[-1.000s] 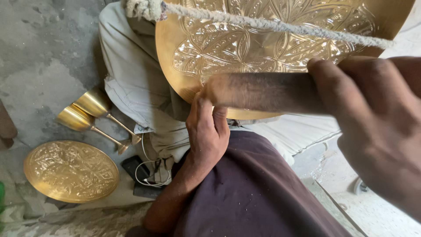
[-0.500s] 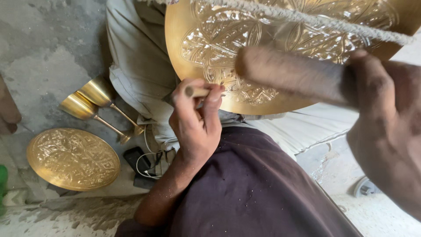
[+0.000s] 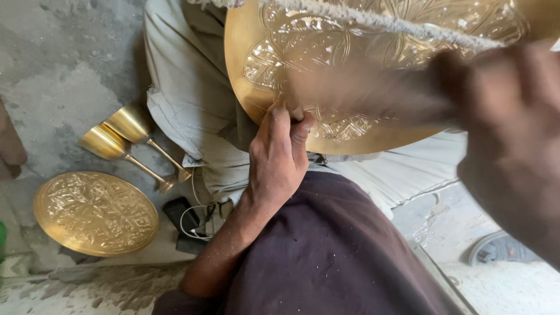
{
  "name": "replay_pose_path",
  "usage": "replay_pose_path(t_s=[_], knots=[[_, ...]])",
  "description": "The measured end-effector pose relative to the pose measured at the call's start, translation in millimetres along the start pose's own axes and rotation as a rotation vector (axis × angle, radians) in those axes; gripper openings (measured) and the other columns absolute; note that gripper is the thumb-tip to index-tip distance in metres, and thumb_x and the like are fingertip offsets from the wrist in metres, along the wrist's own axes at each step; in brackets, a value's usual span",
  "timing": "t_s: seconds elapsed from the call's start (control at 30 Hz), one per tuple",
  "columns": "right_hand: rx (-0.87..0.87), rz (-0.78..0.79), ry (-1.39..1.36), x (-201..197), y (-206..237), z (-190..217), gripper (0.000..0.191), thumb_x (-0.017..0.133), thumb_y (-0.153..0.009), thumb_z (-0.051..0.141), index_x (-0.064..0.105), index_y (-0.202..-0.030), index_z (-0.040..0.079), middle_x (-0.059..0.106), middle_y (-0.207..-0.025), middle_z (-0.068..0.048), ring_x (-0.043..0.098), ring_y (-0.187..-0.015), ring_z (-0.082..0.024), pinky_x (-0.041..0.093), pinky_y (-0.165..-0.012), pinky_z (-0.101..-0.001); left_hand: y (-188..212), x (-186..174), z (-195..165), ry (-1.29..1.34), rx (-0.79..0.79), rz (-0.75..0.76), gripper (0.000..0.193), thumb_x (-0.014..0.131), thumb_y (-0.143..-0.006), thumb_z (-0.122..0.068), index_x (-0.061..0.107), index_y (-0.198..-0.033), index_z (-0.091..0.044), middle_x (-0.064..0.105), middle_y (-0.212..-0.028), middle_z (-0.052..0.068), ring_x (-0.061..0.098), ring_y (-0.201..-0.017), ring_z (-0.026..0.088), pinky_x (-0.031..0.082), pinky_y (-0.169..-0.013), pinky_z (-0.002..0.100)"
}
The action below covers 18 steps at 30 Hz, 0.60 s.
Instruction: The person sits on the floor with an engraved brass tray held on their lap by a rope strap. They hold a small punch against the tray's floral pattern with one hand and strike it repeatedly with a wooden mallet in the other hand, repositioning the punch to work across the design, and briefly adjust the rope holding the tray.
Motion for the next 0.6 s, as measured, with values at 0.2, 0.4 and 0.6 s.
replay_pose_path(t_s=[0.2, 0.4, 0.6], knots=[[-0.120, 0.053, 0.149, 13, 5, -6, 0.045, 0.063, -0.088, -0.015, 0.067, -0.131, -0.003, 0.071, -0.102, -0.023, 0.070, -0.080, -0.030, 0.058, -0.063, -0.0380, 1, -2, 5, 0.015, -0.030, -0.018, 0.032, 0.063, -0.111, -0.013, 0.047, -0.133, 0.004, 0.061, -0.101, 0.015, 0.068, -0.091, 0.027, 0.058, -0.078, 0.039], [-0.052, -0.128, -0.300, -14, -15, -1, 0.031, 0.057, -0.101, -0.014, 0.062, -0.132, -0.007, 0.067, -0.110, -0.023, 0.070, -0.097, -0.032, 0.059, -0.081, -0.0411, -1, -3, 9, 0.043, -0.042, -0.020, 0.033, 0.062, -0.110, -0.011, 0.047, -0.134, 0.005, 0.063, -0.098, 0.014, 0.069, -0.090, 0.026, 0.059, -0.076, 0.036], [-0.108, -0.070, 0.064, -28, -28, 20, 0.036, 0.063, -0.095, -0.016, 0.071, -0.127, -0.004, 0.071, -0.112, -0.023, 0.071, -0.097, -0.032, 0.062, -0.080, -0.0403, -2, -6, 6, 0.017, -0.042, -0.051, 0.034, 0.064, -0.108, -0.010, 0.048, -0.133, 0.005, 0.063, -0.098, 0.014, 0.069, -0.088, 0.027, 0.057, -0.075, 0.039]])
Point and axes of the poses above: each hand's wrist, its own y-axis away from the middle knuckle, its own x-axis out of the palm, z = x × y, the point moved 9 cm from there along -y, towards the middle knuckle
